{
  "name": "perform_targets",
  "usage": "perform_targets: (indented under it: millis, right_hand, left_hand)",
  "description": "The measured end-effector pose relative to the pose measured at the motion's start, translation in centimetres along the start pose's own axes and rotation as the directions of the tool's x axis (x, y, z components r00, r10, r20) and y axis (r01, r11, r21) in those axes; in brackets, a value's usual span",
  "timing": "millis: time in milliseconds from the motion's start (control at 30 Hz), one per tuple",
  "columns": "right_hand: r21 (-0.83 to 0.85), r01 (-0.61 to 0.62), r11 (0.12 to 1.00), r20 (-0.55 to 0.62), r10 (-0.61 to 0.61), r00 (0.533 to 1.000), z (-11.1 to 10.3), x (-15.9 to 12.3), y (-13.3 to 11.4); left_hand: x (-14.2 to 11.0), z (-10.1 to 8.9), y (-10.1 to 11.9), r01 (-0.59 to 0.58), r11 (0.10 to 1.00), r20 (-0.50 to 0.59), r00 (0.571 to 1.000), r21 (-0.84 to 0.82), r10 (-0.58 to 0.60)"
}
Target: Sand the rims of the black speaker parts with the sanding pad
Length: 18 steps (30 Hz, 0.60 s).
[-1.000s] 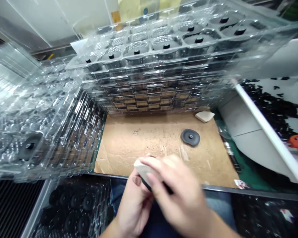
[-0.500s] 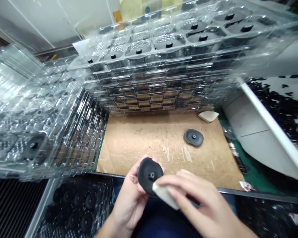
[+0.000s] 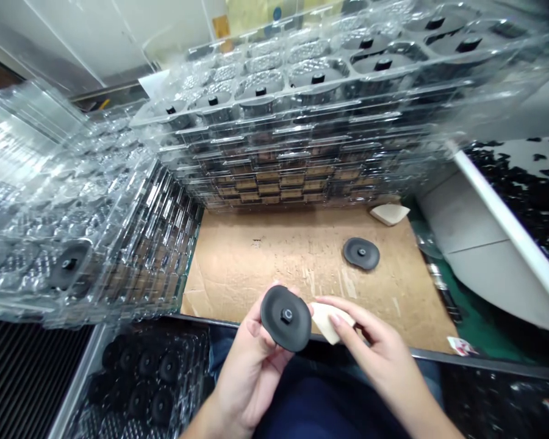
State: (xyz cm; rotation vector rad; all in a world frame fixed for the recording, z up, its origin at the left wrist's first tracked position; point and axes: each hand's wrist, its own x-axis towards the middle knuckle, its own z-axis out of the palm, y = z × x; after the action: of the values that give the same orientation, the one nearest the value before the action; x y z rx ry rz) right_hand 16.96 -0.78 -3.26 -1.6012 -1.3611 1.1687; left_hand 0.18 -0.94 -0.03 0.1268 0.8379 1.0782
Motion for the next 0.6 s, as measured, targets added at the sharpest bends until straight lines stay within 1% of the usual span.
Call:
perform_targets:
  millis: [67, 100, 133, 167, 200, 233, 267, 300, 333, 367, 400, 433, 467, 500, 533, 567, 600]
  right_hand:
    - [-0.036, 0.073, 0.997, -0.056, -0.075, 0.996, -0.4, 0.2, -1.6]
    - [-0.060, 0.140, 0.988, -0.083, -0.144, 0.986, -0.5, 0.2, -2.7]
    - [-0.087, 0.234, 0.968, -0.093, -0.242, 0.966, -0.5, 0.2, -3.8]
    - [-0.112, 0.345, 0.932, -0.087, -0.355, 0.931, -0.3, 0.1, -4.8]
    - [-0.126, 0.456, 0.881, -0.054, -0.466, 0.883, -0.2, 0.1, -5.8]
    - [-0.125, 0.552, 0.824, 0.002, -0.556, 0.831, 0.0, 0.0, -6.6]
    - [-0.118, 0.610, 0.783, 0.076, -0.606, 0.792, 0.2, 0.0, -7.2]
    - [-0.107, 0.633, 0.767, 0.156, -0.616, 0.772, 0.4, 0.0, -7.6]
    - [-0.095, 0.626, 0.774, 0.237, -0.593, 0.769, 0.5, 0.1, -7.9]
    - [-0.090, 0.601, 0.794, 0.307, -0.552, 0.775, 0.5, 0.3, -8.0]
    - [-0.094, 0.576, 0.812, 0.349, -0.515, 0.783, 0.6, 0.4, -8.1]
    - [-0.106, 0.560, 0.822, 0.339, -0.500, 0.797, 0.8, 0.6, -8.1]
    - [-0.122, 0.559, 0.820, 0.294, -0.508, 0.809, 0.9, 0.8, -8.1]
    - [-0.129, 0.576, 0.807, 0.232, -0.540, 0.809, 1.1, 0.9, -8.0]
    - [-0.131, 0.595, 0.793, 0.179, -0.571, 0.801, 1.2, 0.9, -7.9]
    - [-0.124, 0.614, 0.779, 0.150, -0.597, 0.788, 1.2, 0.7, -7.8]
    - [-0.113, 0.629, 0.769, 0.163, -0.610, 0.775, 1.0, 0.5, -7.6]
  left_hand:
    - [0.0, 0.2, -0.2, 0.001, 1.000, -0.006, 1.000, 0.004, -0.001]
    - [0.0, 0.3, -0.3, -0.004, 1.000, -0.004, 1.000, 0.010, 0.004]
    - [-0.1, 0.4, -0.4, -0.007, 1.000, 0.000, 1.000, 0.018, 0.007]
    - [-0.1, 0.5, -0.5, -0.003, 1.000, 0.006, 1.000, 0.025, 0.003]
    - [-0.1, 0.5, -0.5, 0.010, 0.999, 0.004, 1.000, 0.034, -0.010]
    - [-0.2, 0.4, -0.5, 0.027, 0.999, -0.007, 1.000, 0.046, -0.027]
    - [-0.2, 0.3, -0.4, 0.043, 0.998, -0.028, 0.999, 0.055, -0.042]
    - [-0.2, 0.1, -0.3, 0.052, 0.997, -0.058, 0.997, 0.062, -0.049]
    - [-0.2, -0.1, -0.3, 0.054, 0.996, -0.094, 0.994, 0.070, -0.047]
    - [-0.2, -0.2, -0.2, 0.049, 0.995, -0.127, 0.991, 0.082, -0.039]
    - [-0.2, -0.3, -0.2, 0.046, 0.994, -0.142, 0.989, 0.097, -0.032]
    - [-0.1, -0.3, -0.2, 0.047, 0.992, -0.140, 0.990, 0.113, -0.031]
    - [-0.1, -0.2, -0.3, 0.049, 0.991, -0.124, 0.992, 0.127, -0.033]
    - [-0.1, -0.1, -0.2, 0.050, 0.989, -0.099, 0.994, 0.137, -0.037]
    - [-0.1, 0.1, -0.1, 0.045, 0.990, -0.070, 0.997, 0.136, -0.035]
    - [-0.1, 0.2, 0.0, 0.034, 0.991, -0.044, 0.999, 0.127, -0.029]
    - [0.0, 0.3, 0.2, 0.029, 0.993, -0.028, 0.999, 0.114, -0.026]
